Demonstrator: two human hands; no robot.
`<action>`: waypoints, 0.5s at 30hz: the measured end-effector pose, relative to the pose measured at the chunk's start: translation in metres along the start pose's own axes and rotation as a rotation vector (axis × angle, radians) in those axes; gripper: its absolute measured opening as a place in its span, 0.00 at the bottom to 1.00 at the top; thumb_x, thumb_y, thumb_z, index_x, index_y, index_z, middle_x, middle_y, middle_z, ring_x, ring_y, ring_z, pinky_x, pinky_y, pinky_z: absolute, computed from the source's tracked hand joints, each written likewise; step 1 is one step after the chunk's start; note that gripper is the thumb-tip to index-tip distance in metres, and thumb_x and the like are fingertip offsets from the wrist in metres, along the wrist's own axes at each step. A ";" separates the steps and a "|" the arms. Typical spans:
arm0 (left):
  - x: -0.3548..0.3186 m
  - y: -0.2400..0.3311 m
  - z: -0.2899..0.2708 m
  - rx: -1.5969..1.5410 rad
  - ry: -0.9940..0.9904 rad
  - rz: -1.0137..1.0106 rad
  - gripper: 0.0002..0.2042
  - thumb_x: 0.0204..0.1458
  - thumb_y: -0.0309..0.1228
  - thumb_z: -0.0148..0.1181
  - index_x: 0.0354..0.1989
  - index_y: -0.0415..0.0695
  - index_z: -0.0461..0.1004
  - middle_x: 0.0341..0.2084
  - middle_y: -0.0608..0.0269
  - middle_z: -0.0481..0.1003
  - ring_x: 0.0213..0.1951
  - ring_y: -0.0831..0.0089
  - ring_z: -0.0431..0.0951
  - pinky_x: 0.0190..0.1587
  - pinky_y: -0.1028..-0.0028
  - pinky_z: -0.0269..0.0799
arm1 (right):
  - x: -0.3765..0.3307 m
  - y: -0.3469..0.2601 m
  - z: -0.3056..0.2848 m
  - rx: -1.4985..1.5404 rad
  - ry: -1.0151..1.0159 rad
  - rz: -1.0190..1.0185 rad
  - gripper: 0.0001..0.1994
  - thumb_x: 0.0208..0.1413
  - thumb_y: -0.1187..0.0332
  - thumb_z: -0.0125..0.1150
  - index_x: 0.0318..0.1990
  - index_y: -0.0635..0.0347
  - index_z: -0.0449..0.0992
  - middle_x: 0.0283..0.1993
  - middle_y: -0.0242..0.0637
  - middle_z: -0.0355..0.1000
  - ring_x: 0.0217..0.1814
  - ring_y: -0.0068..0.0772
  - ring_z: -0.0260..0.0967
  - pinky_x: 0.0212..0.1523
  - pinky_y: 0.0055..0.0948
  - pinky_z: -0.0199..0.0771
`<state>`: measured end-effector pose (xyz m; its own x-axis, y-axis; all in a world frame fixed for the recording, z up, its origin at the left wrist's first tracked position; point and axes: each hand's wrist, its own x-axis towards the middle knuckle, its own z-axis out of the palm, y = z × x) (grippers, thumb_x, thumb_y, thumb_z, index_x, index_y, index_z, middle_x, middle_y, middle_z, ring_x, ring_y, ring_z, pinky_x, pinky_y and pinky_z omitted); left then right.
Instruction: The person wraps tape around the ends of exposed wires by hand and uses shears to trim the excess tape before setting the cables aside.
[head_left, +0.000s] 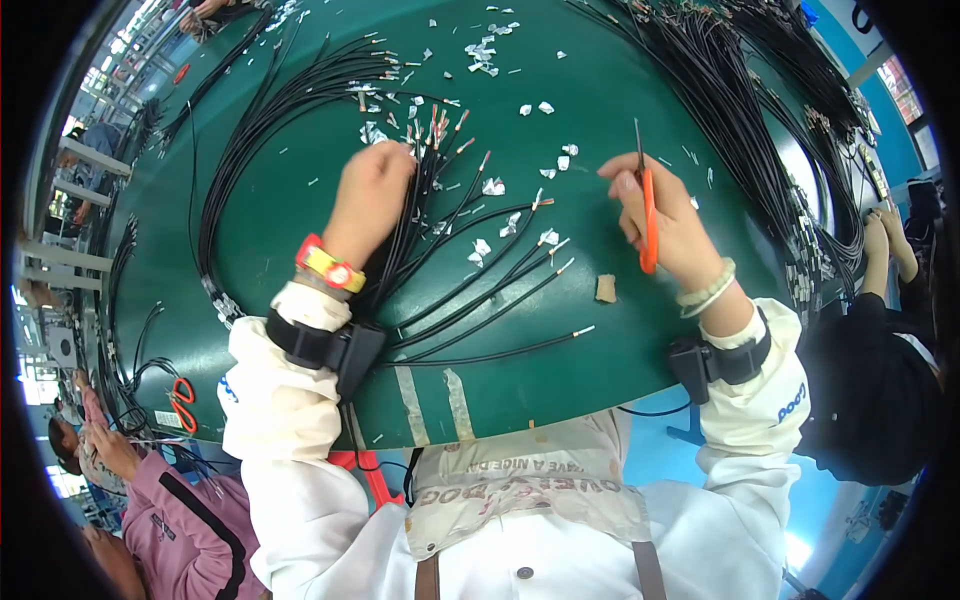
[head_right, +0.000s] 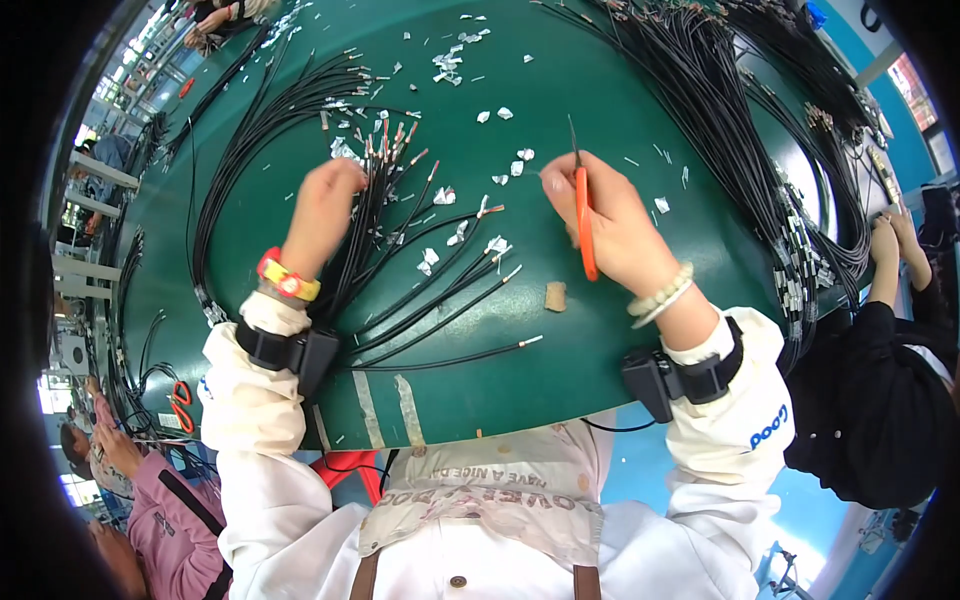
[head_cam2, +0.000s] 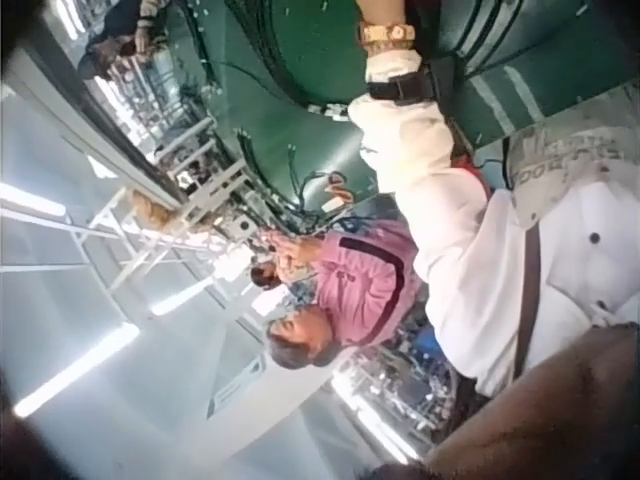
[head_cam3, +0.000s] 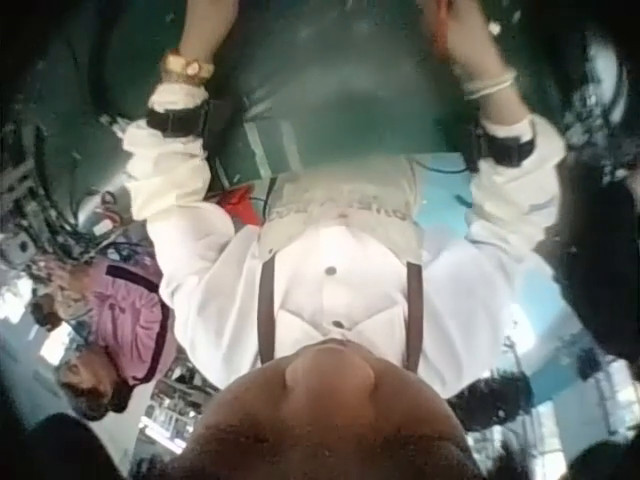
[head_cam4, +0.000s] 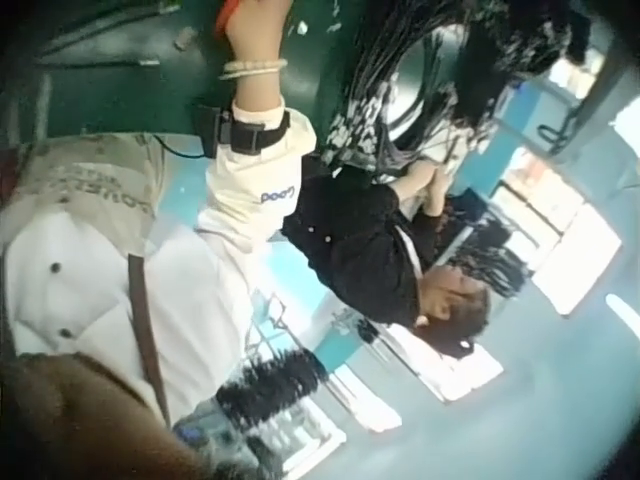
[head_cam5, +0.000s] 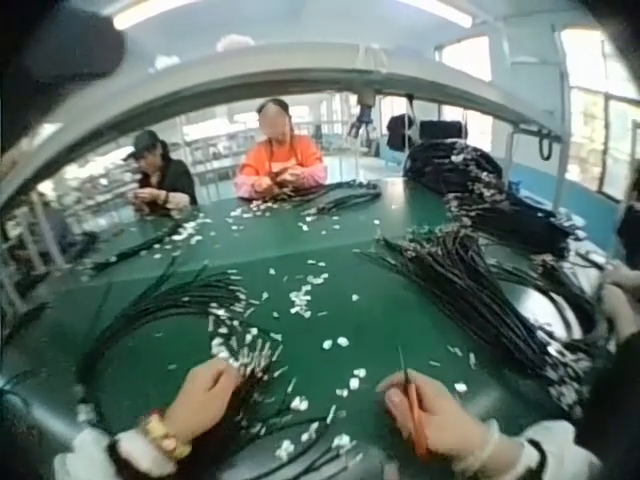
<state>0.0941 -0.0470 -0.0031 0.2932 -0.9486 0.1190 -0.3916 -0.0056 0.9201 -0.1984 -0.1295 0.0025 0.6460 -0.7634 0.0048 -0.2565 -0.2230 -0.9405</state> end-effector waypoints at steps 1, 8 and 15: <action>-0.005 0.008 0.013 0.262 -0.063 0.002 0.05 0.49 0.28 0.51 0.28 0.39 0.67 0.27 0.59 0.68 0.39 0.61 0.72 0.48 0.68 0.66 | 0.005 -0.005 0.007 0.144 0.032 0.099 0.16 0.46 0.63 0.60 0.36 0.66 0.66 0.31 0.36 0.62 0.22 0.22 0.59 0.24 0.21 0.61; -0.028 0.037 0.028 0.733 -0.143 0.498 0.09 0.42 0.24 0.56 0.34 0.43 0.70 0.42 0.55 0.66 0.44 0.57 0.66 0.48 0.66 0.61 | 0.030 -0.006 0.037 -0.333 0.105 -0.081 0.16 0.46 0.62 0.59 0.26 0.70 0.69 0.19 0.43 0.64 0.17 0.34 0.62 0.22 0.28 0.62; -0.039 0.064 0.059 0.578 0.131 0.580 0.12 0.40 0.21 0.57 0.36 0.43 0.71 0.44 0.54 0.66 0.41 0.57 0.67 0.40 0.66 0.64 | 0.029 -0.002 0.051 -0.504 0.060 0.024 0.15 0.44 0.63 0.60 0.23 0.71 0.70 0.18 0.52 0.65 0.20 0.50 0.62 0.24 0.34 0.63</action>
<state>0.0066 -0.0293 0.0294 -0.0080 -0.8064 0.5913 -0.8880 0.2775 0.3665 -0.1424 -0.1208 -0.0130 0.5968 -0.8022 0.0191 -0.5952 -0.4585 -0.6599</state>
